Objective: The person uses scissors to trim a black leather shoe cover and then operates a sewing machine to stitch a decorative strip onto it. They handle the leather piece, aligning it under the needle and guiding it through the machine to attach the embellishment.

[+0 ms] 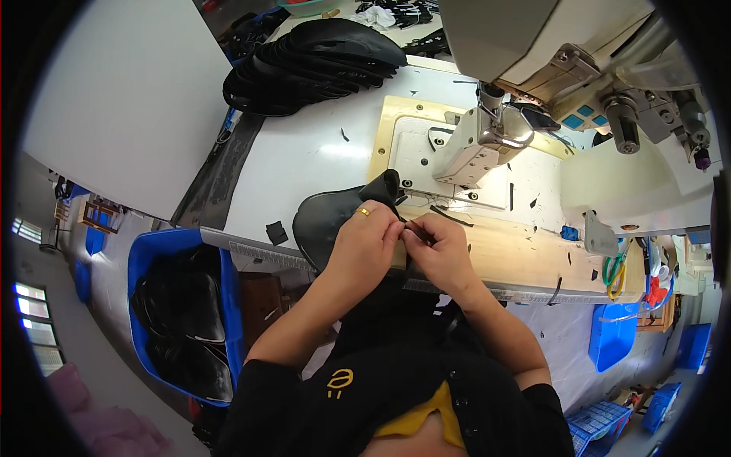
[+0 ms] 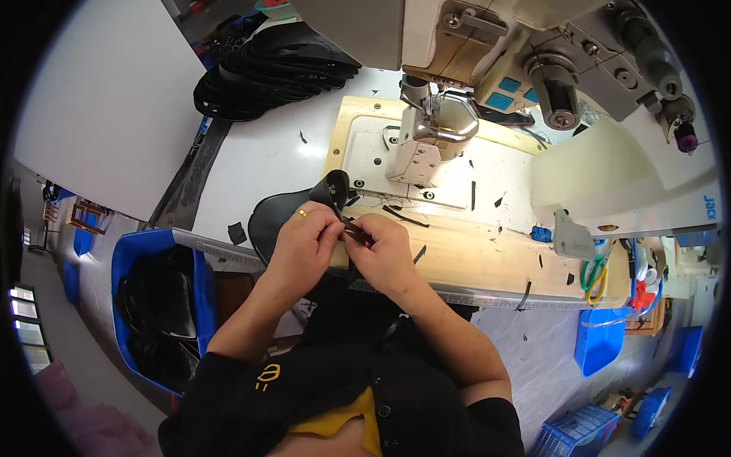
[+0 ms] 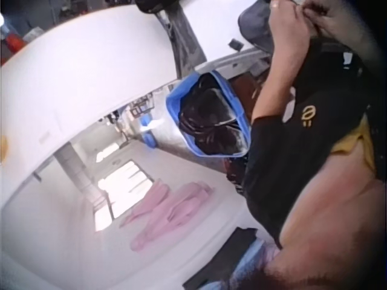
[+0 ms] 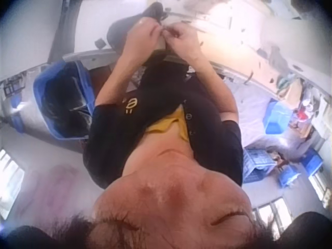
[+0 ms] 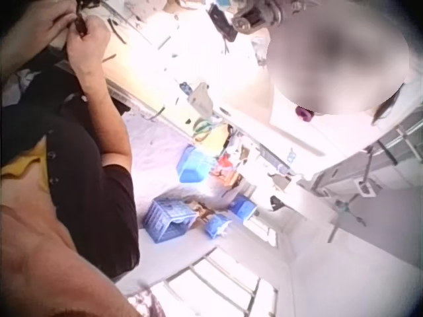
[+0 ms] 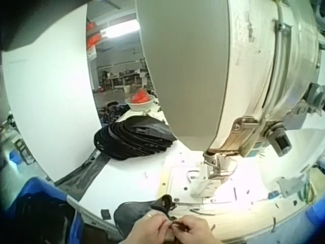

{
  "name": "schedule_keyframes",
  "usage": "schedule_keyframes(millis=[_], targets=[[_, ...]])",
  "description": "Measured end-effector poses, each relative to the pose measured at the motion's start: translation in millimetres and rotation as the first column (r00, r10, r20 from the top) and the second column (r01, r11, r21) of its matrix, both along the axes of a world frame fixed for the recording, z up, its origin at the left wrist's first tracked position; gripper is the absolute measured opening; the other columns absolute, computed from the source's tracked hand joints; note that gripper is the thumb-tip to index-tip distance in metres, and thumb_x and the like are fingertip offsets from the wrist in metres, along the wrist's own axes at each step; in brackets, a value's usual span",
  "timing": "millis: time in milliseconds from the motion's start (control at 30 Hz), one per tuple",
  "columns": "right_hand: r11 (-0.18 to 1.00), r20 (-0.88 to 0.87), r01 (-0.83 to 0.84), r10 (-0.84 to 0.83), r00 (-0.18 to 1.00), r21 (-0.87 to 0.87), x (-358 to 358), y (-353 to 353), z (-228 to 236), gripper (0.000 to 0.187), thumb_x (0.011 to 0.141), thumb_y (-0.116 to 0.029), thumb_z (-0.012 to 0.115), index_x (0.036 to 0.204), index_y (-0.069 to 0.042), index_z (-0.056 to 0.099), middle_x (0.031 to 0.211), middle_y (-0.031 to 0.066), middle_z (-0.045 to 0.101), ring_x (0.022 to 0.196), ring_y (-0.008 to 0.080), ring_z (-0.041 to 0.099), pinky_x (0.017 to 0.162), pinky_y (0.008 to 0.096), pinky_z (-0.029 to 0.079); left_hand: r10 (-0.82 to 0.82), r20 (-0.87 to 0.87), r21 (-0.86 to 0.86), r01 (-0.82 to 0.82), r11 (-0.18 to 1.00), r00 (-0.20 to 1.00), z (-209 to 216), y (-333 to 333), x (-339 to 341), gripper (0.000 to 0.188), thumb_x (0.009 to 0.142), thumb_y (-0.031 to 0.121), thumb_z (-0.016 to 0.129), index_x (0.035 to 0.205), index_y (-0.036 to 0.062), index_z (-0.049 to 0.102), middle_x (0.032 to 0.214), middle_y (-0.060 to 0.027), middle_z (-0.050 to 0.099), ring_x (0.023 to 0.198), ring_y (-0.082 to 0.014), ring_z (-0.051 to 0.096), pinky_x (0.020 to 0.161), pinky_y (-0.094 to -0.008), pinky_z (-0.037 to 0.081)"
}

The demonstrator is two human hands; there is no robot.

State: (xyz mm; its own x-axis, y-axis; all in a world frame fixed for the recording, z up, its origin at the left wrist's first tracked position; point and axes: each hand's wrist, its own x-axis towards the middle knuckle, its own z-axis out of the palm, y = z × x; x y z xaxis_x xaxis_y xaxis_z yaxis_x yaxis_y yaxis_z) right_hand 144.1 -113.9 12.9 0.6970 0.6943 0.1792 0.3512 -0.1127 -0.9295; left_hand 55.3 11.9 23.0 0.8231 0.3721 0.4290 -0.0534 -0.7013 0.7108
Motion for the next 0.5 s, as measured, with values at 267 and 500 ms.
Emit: schedule_keyframes(millis=[267, 500], targets=[[0.893, -0.704, 0.398, -0.144, 0.695, 0.211, -13.2, 5.7, -18.0, 0.005, 0.086, -0.007, 0.063, 0.083, -0.004, 0.060, 0.066, -0.0041, 0.053, 0.054, 0.0036, 0.043, 0.047, 0.0199, 0.033, 0.102, 0.154, -0.247, -0.062, 0.967, 0.983, -40.9, -22.1, 13.7, 0.005, 0.087, 0.002, 0.057, 0.084, -0.0006, 0.054, 0.087, -0.0144, 0.054, 0.080, -0.0293, 0.054, 0.071, -0.0356, 0.044], [0.981, -0.271, 0.176, -0.149, 0.951, 0.076, 29.0, -42.2, -5.2, 0.020, 0.083, -0.009, 0.069, 0.101, -0.005, 0.061, 0.069, -0.0010, 0.055, 0.057, 0.0082, 0.047, 0.051, 0.0236, 0.039, -0.001, 0.096, -0.277, 0.028, 0.961, 0.995, -29.0, -30.7, 27.8, 0.005, 0.088, 0.005, 0.058, 0.086, 0.0001, 0.057, 0.092, -0.0115, 0.054, 0.082, -0.0245, 0.054, 0.072, -0.0325, 0.045]])
